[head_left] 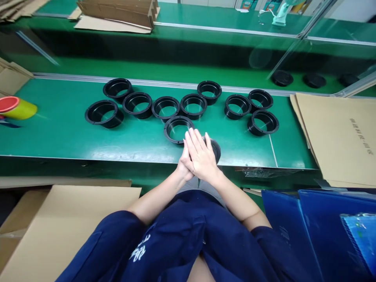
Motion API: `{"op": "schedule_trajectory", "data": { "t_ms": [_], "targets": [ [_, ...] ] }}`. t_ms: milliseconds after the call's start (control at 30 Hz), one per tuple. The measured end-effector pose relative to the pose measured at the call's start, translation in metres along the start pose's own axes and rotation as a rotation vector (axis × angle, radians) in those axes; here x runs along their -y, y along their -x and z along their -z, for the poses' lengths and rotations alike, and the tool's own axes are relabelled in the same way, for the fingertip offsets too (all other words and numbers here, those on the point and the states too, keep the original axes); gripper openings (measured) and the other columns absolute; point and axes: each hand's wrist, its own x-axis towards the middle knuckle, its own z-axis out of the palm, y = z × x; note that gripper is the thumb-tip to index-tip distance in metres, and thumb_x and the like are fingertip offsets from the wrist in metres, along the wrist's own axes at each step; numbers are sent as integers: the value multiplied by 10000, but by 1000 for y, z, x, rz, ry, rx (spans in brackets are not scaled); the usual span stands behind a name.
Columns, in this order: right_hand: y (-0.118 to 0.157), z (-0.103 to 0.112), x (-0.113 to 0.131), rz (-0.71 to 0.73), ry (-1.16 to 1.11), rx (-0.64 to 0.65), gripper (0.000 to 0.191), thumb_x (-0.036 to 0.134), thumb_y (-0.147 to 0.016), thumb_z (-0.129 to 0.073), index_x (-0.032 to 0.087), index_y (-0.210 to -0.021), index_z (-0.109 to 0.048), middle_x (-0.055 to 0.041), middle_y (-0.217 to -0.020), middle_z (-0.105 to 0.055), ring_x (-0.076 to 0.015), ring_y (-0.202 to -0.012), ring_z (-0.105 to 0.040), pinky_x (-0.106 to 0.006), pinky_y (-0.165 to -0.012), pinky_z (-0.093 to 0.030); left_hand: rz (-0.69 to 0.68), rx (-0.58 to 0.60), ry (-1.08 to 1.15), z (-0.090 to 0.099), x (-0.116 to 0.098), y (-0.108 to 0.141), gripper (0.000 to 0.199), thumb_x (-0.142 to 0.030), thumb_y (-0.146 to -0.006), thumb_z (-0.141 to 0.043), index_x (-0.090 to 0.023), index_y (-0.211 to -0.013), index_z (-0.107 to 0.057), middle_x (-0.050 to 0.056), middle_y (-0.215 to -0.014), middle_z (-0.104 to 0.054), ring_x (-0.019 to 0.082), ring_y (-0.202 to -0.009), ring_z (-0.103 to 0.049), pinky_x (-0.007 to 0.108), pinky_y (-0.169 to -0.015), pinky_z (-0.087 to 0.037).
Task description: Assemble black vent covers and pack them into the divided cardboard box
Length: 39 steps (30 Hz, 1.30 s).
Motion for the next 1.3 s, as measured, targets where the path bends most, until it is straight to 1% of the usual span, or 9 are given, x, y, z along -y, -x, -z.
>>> {"op": "schedule_trajectory", "data": {
  "t_ms": [100, 233, 333, 433, 600, 800, 967, 1133, 1300],
  "targets": [
    [-14, -3, -4, -32, 72, 27, 700, 563, -1058, -317, 147, -1621, -301, -131, -1671, -295, -297, -1582, -178, -562, -1294, -18, 14, -10, 0, -1, 1, 0, 581, -721, -986, -435, -261, -1240, -681, 53, -1407, -618, 290, -1408, -488, 383, -1097, -487],
    [-25, 15, -45, -247, 84, -118, 657, 551, -1070, -284, 191, -1619, -306, -110, -1673, -293, -285, -1579, -193, -613, -1271, 23, 31, -48, -13, 4, -6, 2, 605, -761, -925, -524, -263, -1230, -683, 70, -1321, -676, 292, -1326, -568, 421, -1080, -517],
    [-14, 33, -82, -471, -59, -319, 644, 573, -1063, -285, 202, -1577, -397, -131, -1621, -395, -303, -1541, -294, -644, -1259, -101, 41, 9, 7, 8, -18, 1, 665, -808, -891, -521, -254, -1210, -704, 85, -1278, -695, 310, -1279, -602, 462, -1062, -533],
    [12, 41, -99, -577, -337, -462, 607, 611, -1040, -358, 199, -1420, -594, -149, -1458, -584, -293, -1396, -510, -576, -1204, -339, 33, 73, 43, 6, -28, -2, 659, -804, -890, -530, -259, -1215, -707, 82, -1270, -697, 317, -1282, -600, 478, -1064, -532],
    [52, 33, -80, -596, -803, -304, 534, 642, -994, -486, 225, -1246, -704, -114, -1223, -722, -249, -1120, -692, -442, -974, -574, 83, 77, 59, -4, -30, -11, 632, -781, -903, -536, -244, -1191, -708, 85, -1256, -701, 332, -1286, -594, 486, -1047, -542],
    [55, 35, -60, -581, -713, -334, 567, 628, -1024, -423, 265, -1431, -579, -104, -1415, -624, -243, -1294, -605, -438, -1071, -519, 135, 96, 75, -6, -15, -13, 592, -735, -928, -543, -238, -1206, -706, 80, -1271, -699, 323, -1296, -587, 468, -1051, -539],
    [40, 35, -55, -487, -712, -237, 565, 597, -984, -541, 284, -1455, -546, -70, -1450, -606, -243, -1369, -550, -440, -1179, -429, 172, 88, 41, -9, -8, -12, 514, -669, -922, -603, -233, -1168, -719, 79, -1222, -720, 317, -1244, -626, 453, -1034, -551],
    [26, 17, -51, -599, -804, -396, 469, 623, -977, -508, 247, -1198, -679, -65, -1274, -704, -246, -1216, -648, -434, -1090, -513, 158, 72, 17, -14, -11, -17, 503, -656, -915, -614, -224, -1148, -724, 79, -1219, -721, 315, -1236, -631, 454, -1041, -547],
    [17, 10, -46, -736, -966, -531, 567, 666, -992, -398, 211, -1213, -653, -95, -1238, -709, -242, -1175, -669, -430, -1038, -556, 132, 194, 28, -14, -16, -16, 583, -627, -861, -689, -256, -1310, -660, 60, -1397, -631, 315, -1374, -524, 457, -1139, -468]
  ]
}}
